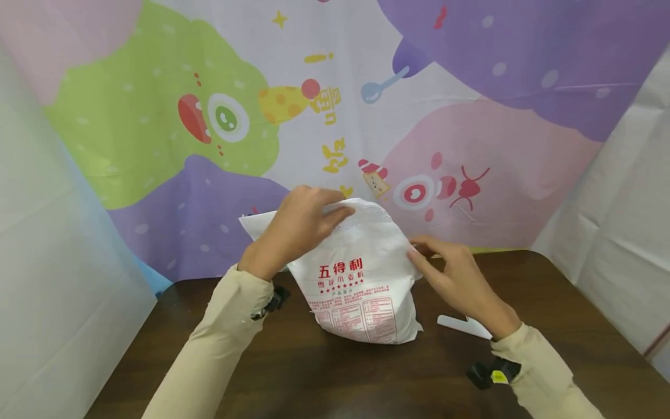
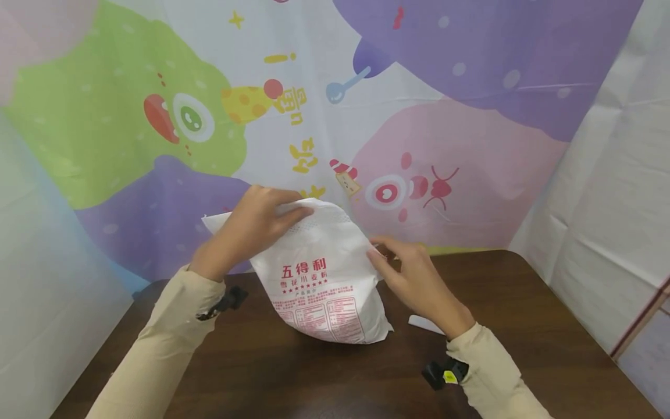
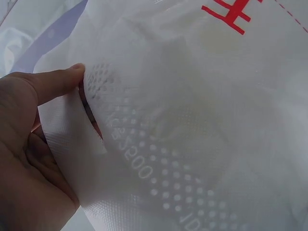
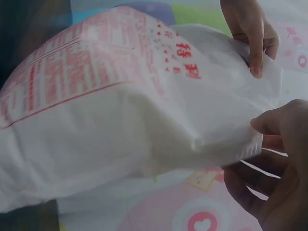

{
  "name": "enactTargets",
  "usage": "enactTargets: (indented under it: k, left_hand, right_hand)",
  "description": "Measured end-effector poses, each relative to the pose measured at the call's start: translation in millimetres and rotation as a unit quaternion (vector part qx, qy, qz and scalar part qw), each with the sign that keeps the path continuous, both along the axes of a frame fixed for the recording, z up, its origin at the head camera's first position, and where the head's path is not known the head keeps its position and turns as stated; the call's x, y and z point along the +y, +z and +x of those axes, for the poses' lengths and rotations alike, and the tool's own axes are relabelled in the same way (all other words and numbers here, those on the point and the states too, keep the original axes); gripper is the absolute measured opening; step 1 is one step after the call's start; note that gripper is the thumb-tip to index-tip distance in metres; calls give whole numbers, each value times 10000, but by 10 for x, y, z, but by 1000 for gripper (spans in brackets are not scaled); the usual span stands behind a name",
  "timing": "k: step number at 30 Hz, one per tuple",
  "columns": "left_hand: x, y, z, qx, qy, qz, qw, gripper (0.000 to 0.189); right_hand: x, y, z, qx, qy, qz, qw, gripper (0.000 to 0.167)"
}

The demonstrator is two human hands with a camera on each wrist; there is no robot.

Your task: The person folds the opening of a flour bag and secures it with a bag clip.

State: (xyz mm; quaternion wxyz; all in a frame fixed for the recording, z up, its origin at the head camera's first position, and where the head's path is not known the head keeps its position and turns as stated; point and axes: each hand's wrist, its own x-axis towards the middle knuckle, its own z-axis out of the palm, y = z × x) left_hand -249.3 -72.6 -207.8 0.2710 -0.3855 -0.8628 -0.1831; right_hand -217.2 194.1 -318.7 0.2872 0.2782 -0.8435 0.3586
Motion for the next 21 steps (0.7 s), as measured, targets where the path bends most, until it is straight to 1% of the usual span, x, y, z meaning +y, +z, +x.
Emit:
enactTargets:
  k: [3,4,7,11,15,21]
  left_hand:
    - [6,9,27,11,112,-92,9999,24]
    - [2,4,35,41,129,-99,9999,23]
    - [-21,-21,59,107,170,-80,9998,20]
    - [-102,-79,82,95,192,39,9998,11]
    - [-276,-136,89,23,330,194,9993,10]
    - [-651,-252,71,41,622,351,9974,18]
  right_hand:
    - [-95,91,-33,-140,98,-84,9998,30]
    - [-129,117,-45,-131,134,-138,9997,29]
    - [-211,154,-76,-23,171,-298,9994,19]
    - [-255,135,-97,204,132,-455,9987,8]
    - [-251,132,-98,289,104,-524,9982,9]
    - [-253,145,-94,283,53,-476,9985,10]
